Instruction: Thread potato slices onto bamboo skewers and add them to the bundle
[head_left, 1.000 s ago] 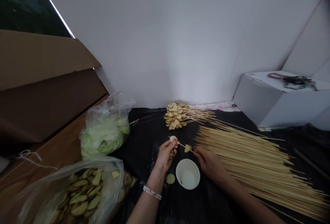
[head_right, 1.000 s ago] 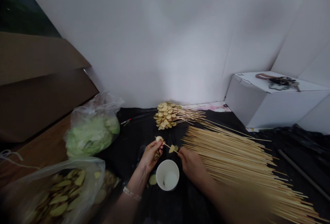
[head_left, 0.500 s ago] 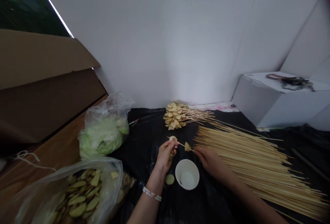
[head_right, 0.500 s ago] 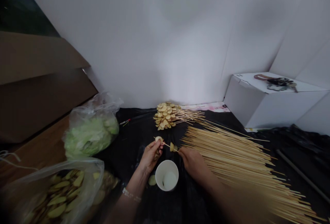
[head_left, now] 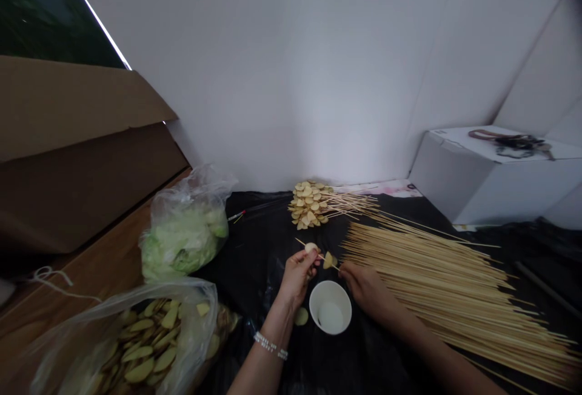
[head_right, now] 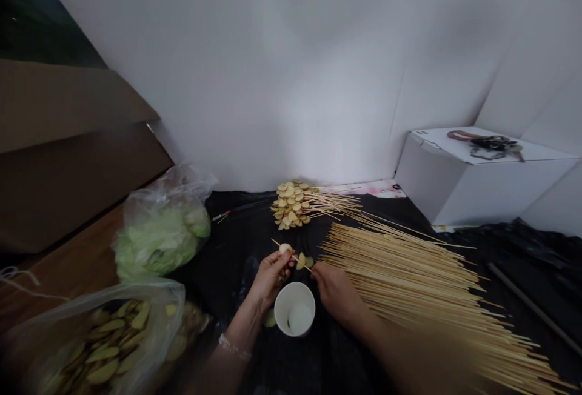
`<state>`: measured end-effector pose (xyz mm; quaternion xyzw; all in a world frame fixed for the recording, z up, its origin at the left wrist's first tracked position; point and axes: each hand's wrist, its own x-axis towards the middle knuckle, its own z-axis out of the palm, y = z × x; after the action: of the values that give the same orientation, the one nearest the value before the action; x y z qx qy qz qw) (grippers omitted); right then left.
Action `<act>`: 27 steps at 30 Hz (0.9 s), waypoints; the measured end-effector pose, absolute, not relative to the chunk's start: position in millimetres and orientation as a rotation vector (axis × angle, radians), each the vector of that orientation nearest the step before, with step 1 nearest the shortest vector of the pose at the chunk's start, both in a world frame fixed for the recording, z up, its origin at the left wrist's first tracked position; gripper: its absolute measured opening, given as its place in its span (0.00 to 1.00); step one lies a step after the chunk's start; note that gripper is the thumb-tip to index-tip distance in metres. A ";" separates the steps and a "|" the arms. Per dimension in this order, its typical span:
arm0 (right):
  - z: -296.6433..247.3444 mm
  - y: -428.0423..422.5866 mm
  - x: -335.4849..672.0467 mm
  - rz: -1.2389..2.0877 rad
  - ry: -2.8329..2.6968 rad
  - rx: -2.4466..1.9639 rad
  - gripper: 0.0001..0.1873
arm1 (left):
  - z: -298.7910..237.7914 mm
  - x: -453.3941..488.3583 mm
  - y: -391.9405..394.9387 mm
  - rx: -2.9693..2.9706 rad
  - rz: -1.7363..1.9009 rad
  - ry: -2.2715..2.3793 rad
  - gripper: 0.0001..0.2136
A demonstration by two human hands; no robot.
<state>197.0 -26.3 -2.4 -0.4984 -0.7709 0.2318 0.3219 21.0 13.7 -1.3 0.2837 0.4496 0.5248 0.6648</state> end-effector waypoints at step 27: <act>-8.0 -23.4 195.3 0.606 -2.042 -1.320 0.15 | -7.3 21.4 10.8 0.827 1.074 1.036 0.17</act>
<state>195.3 -23.4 -8.0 -0.5005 -0.7740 0.2297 0.3126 21.4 10.8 -7.3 0.3650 0.4576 0.4743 0.6576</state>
